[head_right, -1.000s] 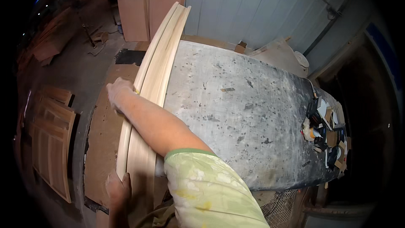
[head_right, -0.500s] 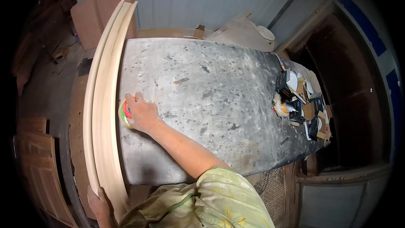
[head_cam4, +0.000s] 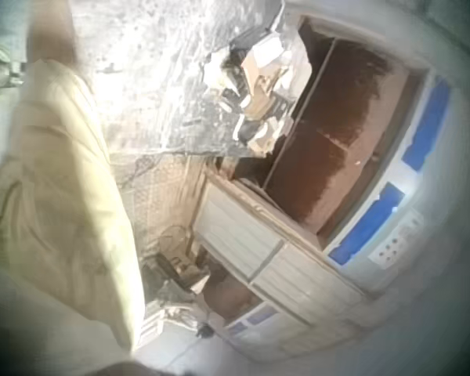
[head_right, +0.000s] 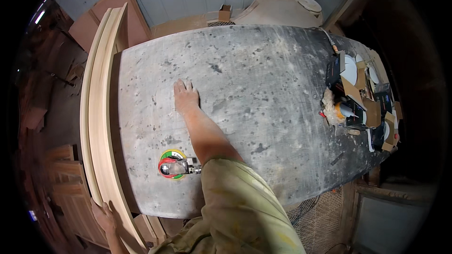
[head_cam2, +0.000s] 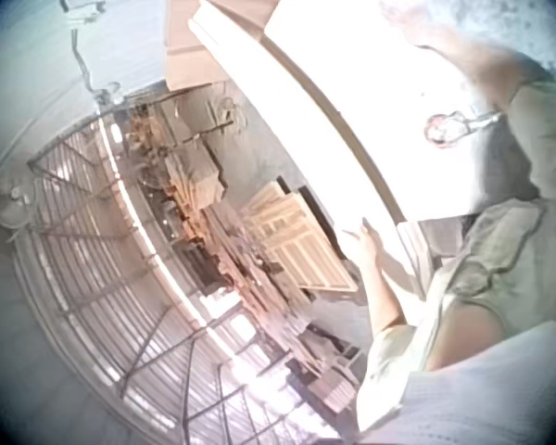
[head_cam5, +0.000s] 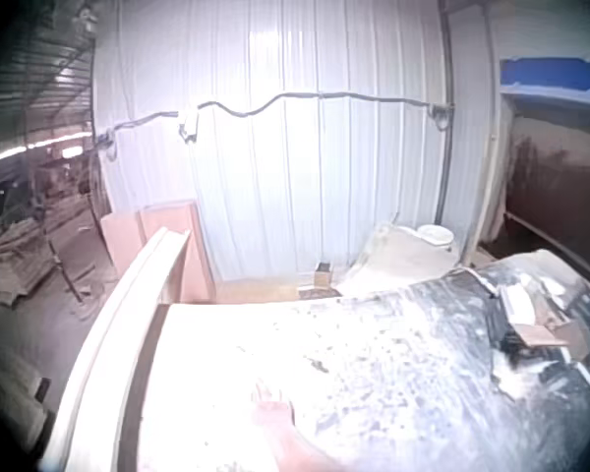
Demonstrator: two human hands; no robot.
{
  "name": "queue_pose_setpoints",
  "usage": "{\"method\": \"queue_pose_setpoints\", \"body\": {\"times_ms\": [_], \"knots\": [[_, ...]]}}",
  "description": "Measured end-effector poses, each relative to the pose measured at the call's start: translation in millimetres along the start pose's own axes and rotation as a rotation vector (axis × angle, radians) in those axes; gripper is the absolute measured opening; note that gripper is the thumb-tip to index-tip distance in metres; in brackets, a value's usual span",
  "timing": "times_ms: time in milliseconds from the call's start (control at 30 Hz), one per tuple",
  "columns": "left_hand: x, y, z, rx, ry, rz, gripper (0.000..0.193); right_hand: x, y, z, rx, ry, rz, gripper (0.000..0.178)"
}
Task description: The person sands the curved and flat surfaces of a wooden frame using a pneumatic orbital sander and then uses a small tool to scrape or clean around the joints of the frame.
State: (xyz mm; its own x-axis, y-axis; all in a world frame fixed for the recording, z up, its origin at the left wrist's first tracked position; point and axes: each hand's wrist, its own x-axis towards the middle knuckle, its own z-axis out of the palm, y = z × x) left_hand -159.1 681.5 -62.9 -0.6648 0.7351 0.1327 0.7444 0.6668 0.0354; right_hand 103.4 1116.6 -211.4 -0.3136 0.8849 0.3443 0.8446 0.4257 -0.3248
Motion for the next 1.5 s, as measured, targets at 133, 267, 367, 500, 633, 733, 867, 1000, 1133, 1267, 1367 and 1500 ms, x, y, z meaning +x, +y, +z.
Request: {"method": "queue_pose_setpoints", "body": {"times_ms": [133,267,367,500,633,733,867,1000,1133,1267,1367,1500], "knots": [[-3.1,-5.2,-3.0,0.004,-0.02,-0.063,0.063,22.9,-9.8,-20.9,0.002,-0.554,-0.009,0.029],[2.9,15.0,-9.3,-0.066,-0.06,-0.048,0.062,-6.1,3.3,-26.2,0.078,-0.553,0.148,0.023],[-1.4,2.5,-5.5,-0.046,-0.01,-0.017,0.061,-33.1,7.9,-50.1,0.176,-0.642,0.272,0.021],[10.3,-19.6,22.8,0.264,0.339,0.305,0.051,-108.8,25.0,-80.6,0.548,-0.361,0.307,0.02],[-0.5,111.7,7.2,-0.409,0.136,0.743,0.04,-187.5,-14.8,-156.4,0.953,-0.396,0.424,0.014],[-39.4,213.4,8.9,-0.834,-0.338,0.949,0.04,-238.8,-30.1,-189.9,1.246,-0.336,0.491,0.013],[-69.7,278.6,4.1,-0.966,-0.776,0.874,0.018,-271.2,-31.6,-231.1,1.501,-0.152,0.53,0.013],[-93.5,298.7,-5.0,-0.966,-1.133,0.901,0.022,-305.6,-17.4,-251.0,1.526,0.056,0.584,0.016],[-120.1,318.0,2.3,-0.914,-1.368,0.876,0.022,-338.0,16.9,-267.1,1.357,-0.024,0.603,0.019],[-163.5,358.3,-1.0,-0.815,-1.4,0.816,0.021,-368.0,64.0,-276.4,1.242,0.007,0.656,0.019],[-204.8,397.6,4.1,-0.781,-1.435,0.73,0.019,-392.5,107.0,-288.3,1.199,0.09,0.717,0.019],[-256.2,453.1,4.8,-0.798,-1.463,0.684,0.021,-422.9,166.7,-304.7,1.128,0.126,0.777,0.019]]}}
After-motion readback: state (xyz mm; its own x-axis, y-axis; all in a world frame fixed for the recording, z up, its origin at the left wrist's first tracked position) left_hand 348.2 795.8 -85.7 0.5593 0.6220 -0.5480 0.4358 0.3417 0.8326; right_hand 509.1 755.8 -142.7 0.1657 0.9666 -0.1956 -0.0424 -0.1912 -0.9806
